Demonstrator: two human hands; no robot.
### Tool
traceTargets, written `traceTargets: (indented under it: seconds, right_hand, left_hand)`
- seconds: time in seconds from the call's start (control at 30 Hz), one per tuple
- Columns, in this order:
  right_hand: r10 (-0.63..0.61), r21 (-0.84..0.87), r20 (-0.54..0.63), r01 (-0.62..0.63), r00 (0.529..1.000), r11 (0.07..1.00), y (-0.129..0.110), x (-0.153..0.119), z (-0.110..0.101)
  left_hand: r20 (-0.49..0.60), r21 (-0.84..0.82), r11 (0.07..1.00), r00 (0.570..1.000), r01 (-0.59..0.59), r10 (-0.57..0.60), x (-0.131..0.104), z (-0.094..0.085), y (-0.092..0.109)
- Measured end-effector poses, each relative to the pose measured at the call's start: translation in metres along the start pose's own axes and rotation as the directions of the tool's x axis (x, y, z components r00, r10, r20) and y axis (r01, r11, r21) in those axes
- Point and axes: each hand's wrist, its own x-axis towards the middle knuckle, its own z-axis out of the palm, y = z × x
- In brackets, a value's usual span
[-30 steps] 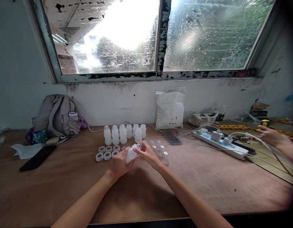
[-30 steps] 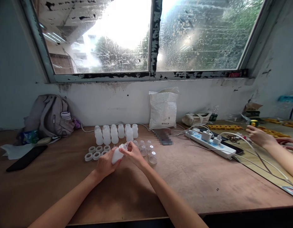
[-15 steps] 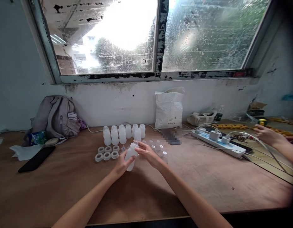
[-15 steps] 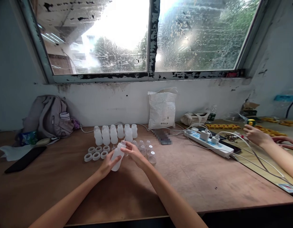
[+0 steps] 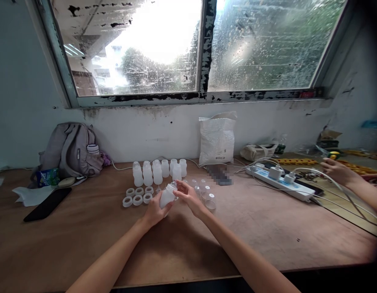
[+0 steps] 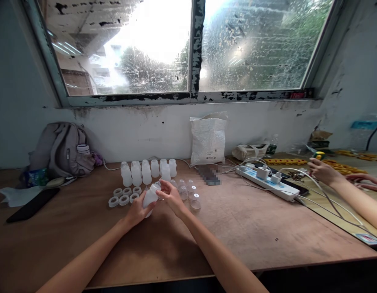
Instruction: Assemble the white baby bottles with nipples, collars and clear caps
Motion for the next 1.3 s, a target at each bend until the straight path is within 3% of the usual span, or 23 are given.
traceTargets:
  seconds: [0.17, 0.27, 0.33, 0.4, 0.47, 0.53, 0.6, 0.63, 0.67, 0.77, 0.83, 0.87, 0.9, 0.97, 1.03, 1.07, 1.1, 1.17, 1.2, 1.23, 1.3]
  right_hand:
    - [-0.057, -0.168, -0.002, 0.056, 0.998, 0.984, 0.006, 0.001, 0.003]
    - [-0.022, -0.079, -0.004, 0.022, 1.0, 0.997, 0.003, 0.001, 0.004]
    - [0.034, 0.083, 0.076, -0.041, 0.997, 0.996, -0.003, -0.001, 0.004]
    - [0.085, 0.201, 0.185, -0.122, 0.979, 0.972, -0.008, -0.003, 0.004]
    - [0.119, 0.213, 0.22, -0.167, 0.968, 0.963, -0.009, -0.005, 0.005]
    - [0.121, 0.143, 0.13, -0.14, 0.984, 0.98, -0.006, -0.006, 0.007]
    - [0.073, 0.044, -0.011, -0.072, 0.997, 0.996, -0.003, -0.006, 0.009]
    - [0.049, 0.015, -0.049, -0.049, 0.998, 0.999, -0.002, -0.006, 0.01]
    - [0.043, 0.016, -0.049, -0.042, 0.998, 0.999, -0.003, -0.006, 0.01]
    - [0.125, 0.123, 0.134, -0.142, 0.983, 0.982, -0.009, -0.009, 0.01]
    - [0.168, 0.167, 0.234, -0.21, 0.958, 0.963, -0.012, -0.01, 0.01]
    - [0.167, 0.175, 0.226, -0.208, 0.96, 0.962, -0.012, -0.011, 0.011]
    - [0.152, 0.175, 0.184, -0.184, 0.971, 0.967, -0.012, -0.012, 0.012]
    - [0.111, 0.148, 0.064, -0.119, 0.992, 0.982, -0.011, -0.012, 0.014]
    - [0.082, 0.104, 0.011, -0.083, 0.997, 0.991, -0.014, -0.013, 0.015]
    - [0.074, 0.096, 0.025, -0.076, 0.997, 0.992, -0.017, -0.013, 0.015]
    - [0.068, 0.104, 0.058, -0.074, 0.996, 0.992, -0.021, -0.013, 0.015]
    - [0.064, 0.158, 0.156, -0.089, 0.986, 0.983, -0.029, -0.014, 0.015]
    - [0.074, 0.191, 0.207, -0.114, 0.976, 0.975, -0.033, -0.013, 0.015]
    - [0.093, 0.216, 0.247, -0.148, 0.965, 0.965, -0.036, -0.013, 0.015]
    - [0.137, 0.237, 0.264, -0.202, 0.955, 0.95, -0.036, -0.011, 0.015]
  left_hand:
    - [-0.07, 0.226, 0.974, 0.997, -0.025, 0.041, 0.0, -0.007, -0.006]
    - [-0.057, 0.033, 0.998, 0.997, 0.05, -0.048, 0.001, -0.007, -0.001]
    - [0.119, -0.269, 0.946, 0.981, 0.182, -0.155, 0.0, -0.004, 0.004]
    - [0.381, -0.52, 0.771, 0.908, 0.368, -0.176, -0.002, 0.001, 0.008]
    - [0.515, -0.602, 0.643, 0.846, 0.474, -0.14, -0.005, 0.006, 0.011]
    - [0.436, -0.58, 0.698, 0.884, 0.42, -0.169, -0.006, 0.01, 0.012]
    - [0.256, -0.481, 0.815, 0.941, 0.324, -0.223, -0.006, 0.012, 0.014]
    - [0.205, -0.447, 0.839, 0.948, 0.311, -0.243, -0.006, 0.011, 0.014]
    - [0.219, -0.452, 0.827, 0.941, 0.333, -0.259, -0.006, 0.011, 0.015]
    - [0.514, -0.591, 0.619, 0.833, 0.517, -0.204, -0.008, 0.009, 0.02]
    - [0.62, -0.622, 0.527, 0.775, 0.578, -0.118, -0.01, 0.01, 0.023]
    - [0.609, -0.614, 0.554, 0.784, 0.561, -0.119, -0.01, 0.011, 0.025]
    - [0.55, -0.591, 0.624, 0.821, 0.511, -0.153, -0.01, 0.013, 0.026]
    - [0.32, -0.482, 0.793, 0.918, 0.371, -0.235, -0.01, 0.017, 0.028]
    - [0.137, -0.417, 0.86, 0.956, 0.294, -0.26, -0.01, 0.019, 0.031]
    - [0.153, -0.458, 0.834, 0.952, 0.307, -0.266, -0.01, 0.017, 0.032]
    - [0.256, -0.537, 0.763, 0.931, 0.36, -0.26, -0.01, 0.015, 0.034]
    - [0.537, -0.666, 0.527, 0.829, 0.529, -0.153, -0.01, 0.008, 0.038]
    - [0.625, -0.686, 0.418, 0.777, 0.595, -0.078, -0.01, 0.005, 0.04]
    - [0.667, -0.695, 0.343, 0.745, 0.632, -0.021, -0.011, 0.002, 0.042]
    - [0.662, -0.713, 0.302, 0.75, 0.633, -0.01, -0.012, 0.0, 0.045]
